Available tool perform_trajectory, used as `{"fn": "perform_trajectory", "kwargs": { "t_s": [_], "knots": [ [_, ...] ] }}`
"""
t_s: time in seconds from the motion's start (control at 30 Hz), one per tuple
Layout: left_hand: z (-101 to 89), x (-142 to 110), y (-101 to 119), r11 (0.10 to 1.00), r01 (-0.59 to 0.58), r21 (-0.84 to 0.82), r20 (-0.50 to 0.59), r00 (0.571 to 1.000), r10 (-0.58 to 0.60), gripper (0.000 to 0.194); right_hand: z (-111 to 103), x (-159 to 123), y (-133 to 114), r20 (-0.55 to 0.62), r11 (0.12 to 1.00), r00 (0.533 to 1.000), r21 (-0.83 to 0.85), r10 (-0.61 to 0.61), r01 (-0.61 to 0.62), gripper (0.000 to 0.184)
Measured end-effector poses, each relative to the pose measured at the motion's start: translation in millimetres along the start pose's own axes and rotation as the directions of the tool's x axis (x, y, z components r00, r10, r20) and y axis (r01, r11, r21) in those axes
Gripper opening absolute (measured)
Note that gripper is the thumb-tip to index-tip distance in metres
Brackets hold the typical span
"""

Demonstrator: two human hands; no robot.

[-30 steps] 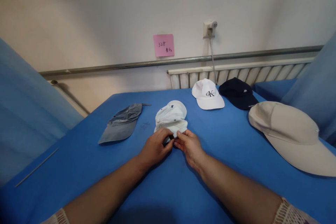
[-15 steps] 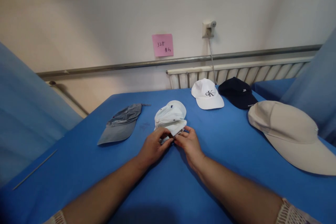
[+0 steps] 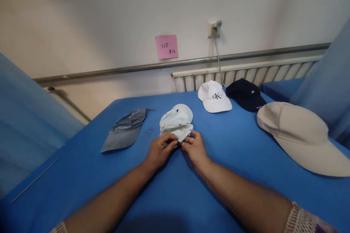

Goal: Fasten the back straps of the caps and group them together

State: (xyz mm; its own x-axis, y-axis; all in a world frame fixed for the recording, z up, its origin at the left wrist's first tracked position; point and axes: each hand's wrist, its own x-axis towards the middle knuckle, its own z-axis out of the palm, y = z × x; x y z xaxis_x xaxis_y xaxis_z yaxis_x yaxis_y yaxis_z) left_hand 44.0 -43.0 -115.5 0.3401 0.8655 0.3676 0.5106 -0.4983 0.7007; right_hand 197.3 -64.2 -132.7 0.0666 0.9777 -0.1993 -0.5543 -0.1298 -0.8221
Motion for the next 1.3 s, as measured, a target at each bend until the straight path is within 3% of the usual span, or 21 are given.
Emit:
{"fn": "perform_trajectory", "kwargs": {
  "t_s": [0.27,0.63,1.03,1.2,1.3],
  "knots": [
    [-1.5,0.5,-4.4,0.999,-0.042,0.015,0.04,0.998,0.042,0.011,-2.4,-0.3,-1.8,0.004,1.0,1.0,-0.005,0.026,-0.026,0.061],
    [-3.6,-0.2,6.4,0.963,-0.137,0.231,0.16,0.982,0.101,0.014,-2.2,1.8,2.8,0.007,0.999,1.0,-0.032,-0.001,0.001,0.064],
    [0.4,1.3,0.0,0.993,-0.083,0.087,0.084,0.994,0.076,0.012,-2.5,10.4,13.1,0.0,0.997,0.997,0.003,-0.075,0.075,0.062],
    [3.3,1.8,-1.8,0.996,0.001,0.086,0.018,1.0,-0.003,0.032,-1.7,9.3,10.2,0.009,0.997,0.998,0.035,-0.063,0.063,0.062],
    [2.7,2.6,0.1,0.998,0.036,0.056,0.015,0.999,-0.037,0.033,-1.3,8.9,10.4,0.009,0.997,0.998,0.035,-0.069,0.068,0.06]
  ]
}}
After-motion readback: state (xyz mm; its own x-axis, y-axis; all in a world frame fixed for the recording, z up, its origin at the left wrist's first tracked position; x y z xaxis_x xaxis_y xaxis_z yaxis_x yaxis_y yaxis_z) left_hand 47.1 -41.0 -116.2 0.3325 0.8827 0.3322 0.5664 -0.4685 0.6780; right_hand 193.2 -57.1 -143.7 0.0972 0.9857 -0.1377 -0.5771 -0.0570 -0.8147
